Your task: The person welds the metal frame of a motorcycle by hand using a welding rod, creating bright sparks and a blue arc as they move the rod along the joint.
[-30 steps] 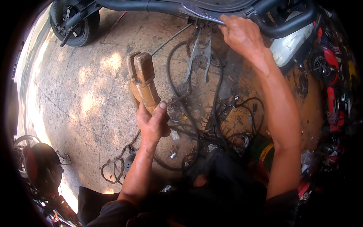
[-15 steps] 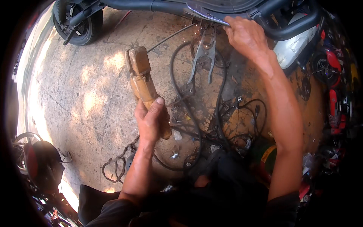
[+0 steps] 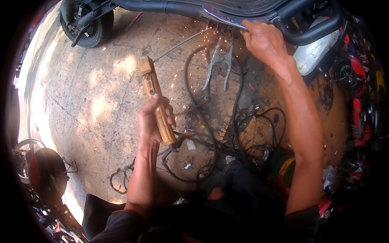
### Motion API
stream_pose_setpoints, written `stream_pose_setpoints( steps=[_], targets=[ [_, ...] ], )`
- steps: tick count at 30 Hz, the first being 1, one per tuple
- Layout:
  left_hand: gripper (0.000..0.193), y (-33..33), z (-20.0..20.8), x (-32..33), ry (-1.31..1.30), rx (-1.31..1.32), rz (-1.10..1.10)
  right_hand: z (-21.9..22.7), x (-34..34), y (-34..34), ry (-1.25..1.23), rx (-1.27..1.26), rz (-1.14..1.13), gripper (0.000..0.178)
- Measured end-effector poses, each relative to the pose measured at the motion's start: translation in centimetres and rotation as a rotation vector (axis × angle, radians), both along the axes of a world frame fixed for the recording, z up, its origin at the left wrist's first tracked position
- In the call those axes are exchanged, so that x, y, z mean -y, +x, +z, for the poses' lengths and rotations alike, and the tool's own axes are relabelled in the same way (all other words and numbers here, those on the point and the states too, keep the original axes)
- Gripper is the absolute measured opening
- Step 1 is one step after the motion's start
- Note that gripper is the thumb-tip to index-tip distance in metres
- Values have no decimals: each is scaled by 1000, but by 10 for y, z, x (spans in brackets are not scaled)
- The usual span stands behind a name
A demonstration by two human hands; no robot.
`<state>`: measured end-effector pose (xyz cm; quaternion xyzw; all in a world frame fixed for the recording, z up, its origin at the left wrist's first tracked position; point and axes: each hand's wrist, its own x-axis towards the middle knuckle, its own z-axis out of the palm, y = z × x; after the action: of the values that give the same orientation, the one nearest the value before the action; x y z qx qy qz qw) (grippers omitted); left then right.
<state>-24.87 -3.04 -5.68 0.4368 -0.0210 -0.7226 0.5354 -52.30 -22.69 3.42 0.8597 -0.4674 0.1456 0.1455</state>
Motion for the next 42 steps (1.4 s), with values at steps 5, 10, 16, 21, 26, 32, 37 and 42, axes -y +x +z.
stream_pose_setpoints(
  steps=[5, 10, 16, 21, 26, 32, 37, 42],
  targets=[
    [36, -13, 5, -9, -243, 630, -28, 1, -2, 0, -1, 6, 5, 22],
    [35, -34, 3, -23, -447, 775, 37, 4, -2, 0, 18, 15, -12, 22],
    [30, -17, -17, -39, -306, 566, 111, 6, -3, 5, 37, -9, -29, 22],
    [29, -22, -6, -35, -353, 611, 89, 4, -2, 1, 1, -24, -11, 22],
    [30, -26, -9, -31, -349, 634, 68, 2, -1, 1, 6, -14, -5, 22],
    [32, -28, -7, -26, -351, 651, 76, 3, 0, 0, -10, -3, 28, 23],
    [33, -31, -3, -21, -374, 651, 73, 1, 1, -2, -10, -34, 0, 23],
    [34, -29, -1, -22, -366, 683, 54, 2, 1, 0, -21, -28, 12, 24]
  ],
)
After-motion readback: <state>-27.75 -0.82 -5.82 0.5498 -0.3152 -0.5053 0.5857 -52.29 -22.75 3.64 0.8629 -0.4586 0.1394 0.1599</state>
